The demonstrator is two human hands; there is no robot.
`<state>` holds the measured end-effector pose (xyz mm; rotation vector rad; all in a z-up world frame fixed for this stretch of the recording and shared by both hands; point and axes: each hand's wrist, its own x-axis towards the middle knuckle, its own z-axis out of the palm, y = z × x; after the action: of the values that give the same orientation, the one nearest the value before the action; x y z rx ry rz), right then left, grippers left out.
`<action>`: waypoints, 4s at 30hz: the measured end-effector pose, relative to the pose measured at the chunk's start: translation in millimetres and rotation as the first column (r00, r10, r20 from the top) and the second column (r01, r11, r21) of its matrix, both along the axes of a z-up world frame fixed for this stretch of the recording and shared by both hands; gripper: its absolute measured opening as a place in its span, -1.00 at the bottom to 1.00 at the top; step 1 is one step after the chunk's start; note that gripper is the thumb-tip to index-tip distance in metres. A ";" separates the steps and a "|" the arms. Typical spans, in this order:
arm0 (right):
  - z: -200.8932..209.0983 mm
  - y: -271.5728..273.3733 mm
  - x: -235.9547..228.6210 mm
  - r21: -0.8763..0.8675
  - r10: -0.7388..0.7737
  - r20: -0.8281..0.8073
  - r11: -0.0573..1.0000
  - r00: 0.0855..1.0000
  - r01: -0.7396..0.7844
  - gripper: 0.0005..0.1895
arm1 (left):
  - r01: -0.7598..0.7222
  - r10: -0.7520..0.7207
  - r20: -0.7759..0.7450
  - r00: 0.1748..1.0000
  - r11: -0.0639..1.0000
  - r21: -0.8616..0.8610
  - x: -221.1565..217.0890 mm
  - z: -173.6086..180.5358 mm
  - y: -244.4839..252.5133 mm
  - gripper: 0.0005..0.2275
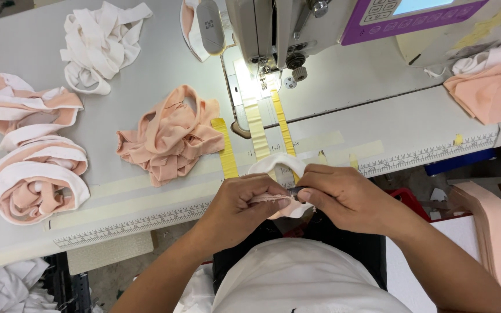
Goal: Trimming excess fabric and loose threads from small garment components using hand scissors
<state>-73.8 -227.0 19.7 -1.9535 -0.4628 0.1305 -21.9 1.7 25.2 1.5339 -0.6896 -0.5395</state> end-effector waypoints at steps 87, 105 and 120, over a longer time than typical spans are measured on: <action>-29.9 16.6 -32.0 -0.294 -0.421 0.470 0.755 0.776 0.587 -0.79 | -0.145 0.138 -0.160 0.977 0.989 -0.035 3.3 -38.1 -33.0 -0.93; -47.2 4.2 -12.7 -0.102 -0.646 0.261 0.721 0.717 0.686 -0.75 | 0.028 -0.035 0.104 0.994 0.998 0.065 -16.4 -43.0 -37.6 -0.92; -14.0 14.0 -17.8 0.278 -0.430 0.257 0.890 0.865 0.360 -0.93 | -0.025 0.025 0.002 1.000 0.994 0.106 2.2 -8.4 -26.8 -0.89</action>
<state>-91.6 -212.9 5.7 -1.8104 -0.2519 -0.4871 -19.8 -25.1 16.8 1.6393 -0.6499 -0.5642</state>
